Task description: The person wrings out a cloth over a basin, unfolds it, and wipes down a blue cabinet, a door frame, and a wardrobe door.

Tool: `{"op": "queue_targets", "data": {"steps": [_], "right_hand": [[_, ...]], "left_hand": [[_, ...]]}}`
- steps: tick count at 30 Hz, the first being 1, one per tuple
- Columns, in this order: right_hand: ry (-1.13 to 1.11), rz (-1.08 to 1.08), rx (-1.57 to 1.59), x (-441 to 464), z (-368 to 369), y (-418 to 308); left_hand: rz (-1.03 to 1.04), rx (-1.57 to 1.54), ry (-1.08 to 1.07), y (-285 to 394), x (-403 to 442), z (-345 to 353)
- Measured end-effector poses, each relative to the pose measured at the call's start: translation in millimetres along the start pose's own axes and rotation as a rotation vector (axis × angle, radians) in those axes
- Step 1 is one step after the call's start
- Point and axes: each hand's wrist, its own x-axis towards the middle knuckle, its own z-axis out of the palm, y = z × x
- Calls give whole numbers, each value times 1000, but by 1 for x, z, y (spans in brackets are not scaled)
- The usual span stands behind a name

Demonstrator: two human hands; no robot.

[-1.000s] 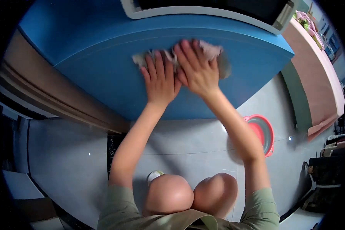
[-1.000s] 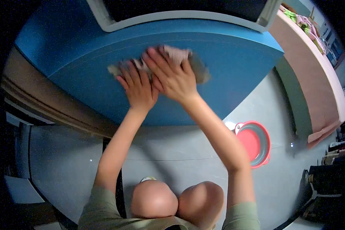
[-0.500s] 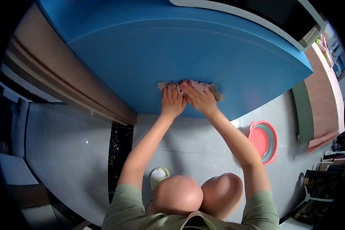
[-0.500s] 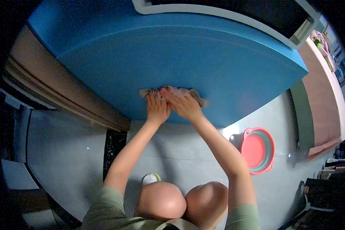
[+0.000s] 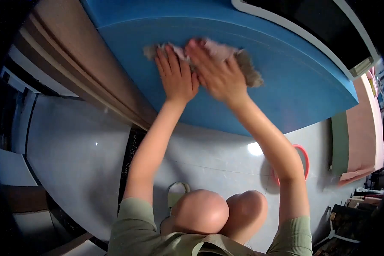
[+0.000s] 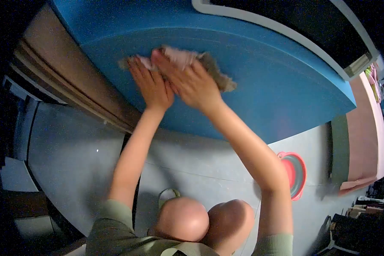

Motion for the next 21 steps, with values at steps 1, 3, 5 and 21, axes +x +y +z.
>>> {"op": "queue_targets", "data": {"steps": [1, 3, 5, 21], "right_hand": [[-2, -58, 50, -12, 10, -9], [-80, -157, -75, -38, 25, -29], [-162, -228, -129, -59, 38, -49], [113, -85, -1, 105, -1, -36]], "left_hand": [[-35, -15, -42, 0, -24, 4], [-166, 60, -328, 5, -79, 8], [-167, 15, -431, 0, -131, 14], [-131, 12, 44, -82, 43, -29]]}}
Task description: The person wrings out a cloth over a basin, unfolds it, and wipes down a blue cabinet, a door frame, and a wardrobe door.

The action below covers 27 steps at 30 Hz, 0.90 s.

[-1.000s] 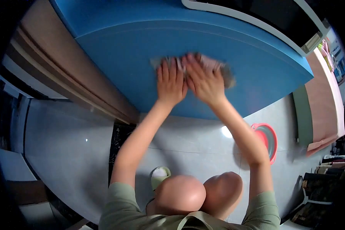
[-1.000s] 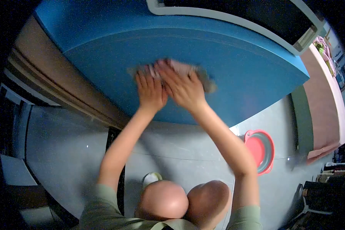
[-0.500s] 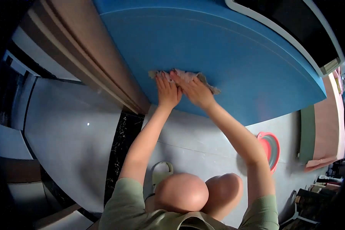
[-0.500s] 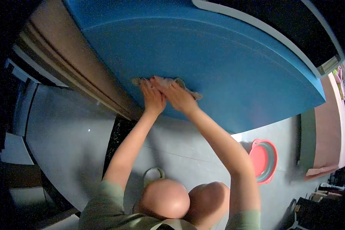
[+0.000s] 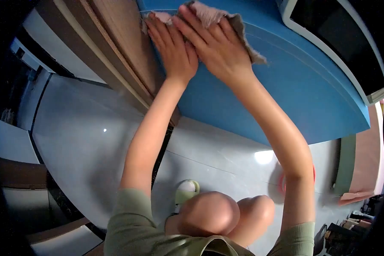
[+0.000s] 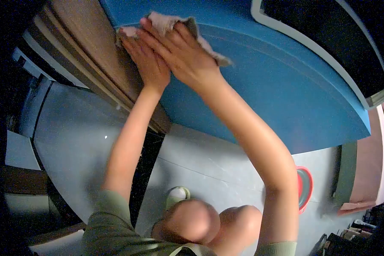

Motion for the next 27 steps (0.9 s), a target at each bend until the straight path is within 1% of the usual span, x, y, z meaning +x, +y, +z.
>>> {"op": "queue_targets", "data": {"steps": [2, 3, 4, 5, 6, 7, 9, 10, 11, 12, 13, 15, 17, 18, 19, 21, 23, 24, 27], "right_hand": [[-26, -31, 88, -7, 16, -11], [-44, -46, 135, -17, 23, -16], [-95, -113, 270, -26, 32, -23], [-211, -179, 174, -40, 43, -33], [-329, -246, 81, -59, 54, -45], [-370, -228, 52, -90, 72, -63], [-466, -101, 413, -141, 97, -84], [-513, 18, 805, -163, 99, -89], [-671, 91, 926, -165, 86, -87], [-826, 183, 1026, -166, 72, -84], [-1099, 213, 837, -131, 34, -73], [-966, 160, 452, -128, 21, -64], [-174, -10, 83, -164, 52, -59], [-121, 15, 268, -148, 45, -37], [-67, 39, 454, -122, 26, -12], [-67, 95, 148, -84, -10, 17], [33, 167, 103, -73, -26, 34], [85, 202, 80, -74, -30, 39], [-37, 149, 20, -113, -24, 37]], "left_hand": [[-66, -76, 8, -3, -16, 3], [-77, -66, -6, -2, -30, 6], [-89, -58, -17, -8, -52, 13], [-99, -49, -25, -11, -73, 18], [-191, -72, -88, -6, -96, 19], [-257, -96, -160, -1, -122, 20], [-376, -151, -299, 10, -179, 27], [-402, -126, -371, 14, -216, 34], [-424, -101, -443, 16, -254, 42], [-446, -76, -511, 21, -272, 49], [-434, -90, -410, 30, -262, 54], [-409, -112, -225, 50, -222, 44], [-295, -19, -231, 49, -182, 41], [-233, 28, -225, 48, -156, 43], [-182, 4, -177, 53, -126, 40], [-84, -44, -80, 69, -68, 28], [-20, -94, 2, 91, -31, 23], [14, -118, 45, 99, -22, 25], [105, -60, 15, 104, -51, 35]]}}
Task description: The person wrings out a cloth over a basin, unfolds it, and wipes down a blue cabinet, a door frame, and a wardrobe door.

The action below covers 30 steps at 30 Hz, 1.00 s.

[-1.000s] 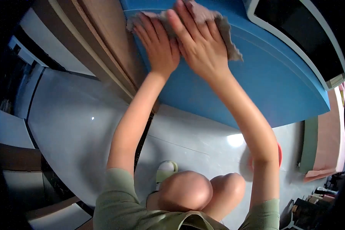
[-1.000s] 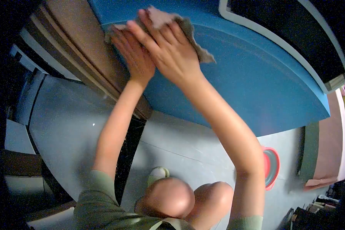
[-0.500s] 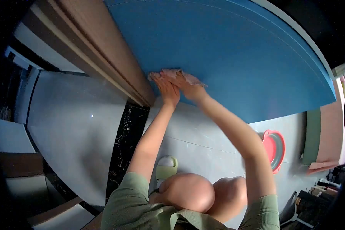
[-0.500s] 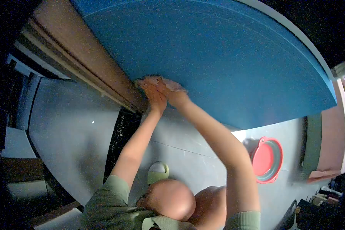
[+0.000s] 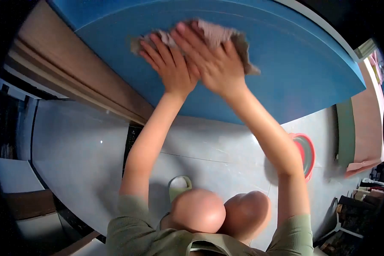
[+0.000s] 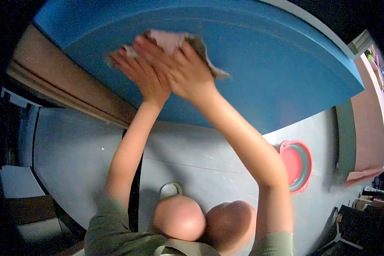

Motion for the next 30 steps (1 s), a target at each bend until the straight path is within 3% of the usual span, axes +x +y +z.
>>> {"op": "queue_targets", "data": {"steps": [3, 5, 8, 10, 13, 17, 20, 22, 26, 30], "right_hand": [[-180, -11, 136, -79, 32, -17], [-220, 84, 347, -135, 52, -38], [-545, 98, 359, -197, 60, -56], [-454, 79, 364, -199, 55, -55], [-371, 71, 342, -182, 43, -38], [-173, 156, 90, -109, 14, 0], [77, 221, 79, -41, -34, 50], [30, 206, 42, -51, -32, 53], [-53, 224, 13, -121, -3, 33], [-225, 240, 72, -237, 33, -2]], "left_hand": [[38, 101, -164, 3, -82, 13], [46, 111, -419, 4, -155, 15], [24, 3, -725, 3, -226, 12], [-45, -37, -831, 11, -228, 9], [93, 122, -576, 22, -194, 8], [48, 247, -345, 57, -71, 19], [112, 104, -51, 74, 18, 19], [133, 70, 63, 80, 22, 26], [139, 154, -163, 88, -52, 33], [291, 37, -772, 82, -166, 31]]}}
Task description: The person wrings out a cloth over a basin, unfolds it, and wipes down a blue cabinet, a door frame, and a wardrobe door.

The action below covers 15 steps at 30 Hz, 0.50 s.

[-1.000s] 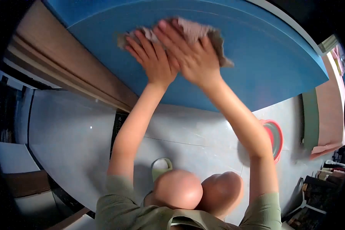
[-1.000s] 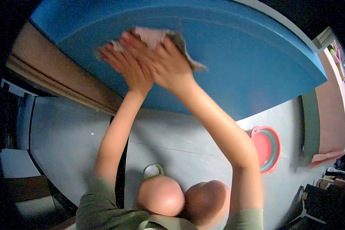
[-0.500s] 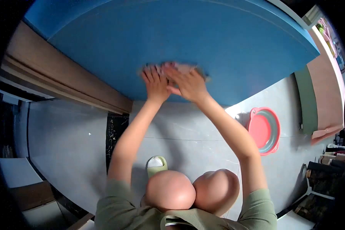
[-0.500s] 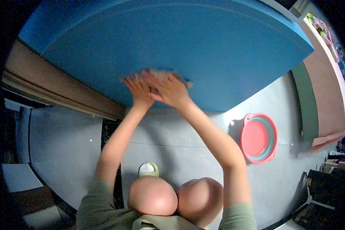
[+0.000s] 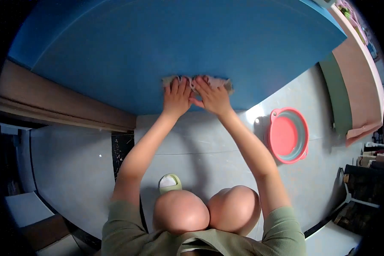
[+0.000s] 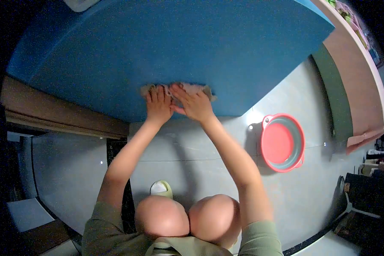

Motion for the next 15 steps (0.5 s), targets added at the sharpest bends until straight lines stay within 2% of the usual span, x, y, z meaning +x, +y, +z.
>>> {"op": "queue_targets", "data": {"steps": [3, 6, 8, 10, 12, 15], "right_hand": [[-69, 26, 9, -30, 14, 0], [-24, 20, 10, -13, 2, 2], [33, 51, 7, 31, -29, 9], [128, 106, -64, 86, -67, 18], [252, 106, 10, 125, -106, 35], [329, 73, 39, 140, -128, 53]], "left_hand": [[80, -42, 94, 4, -14, 21], [10, -75, 17, 4, -4, 5], [-10, 4, 248, 1, 34, -31], [-155, -55, 396, 5, 85, -89], [-192, -19, 504, 4, 119, -133], [-159, -25, 631, 9, 145, -153]]}}
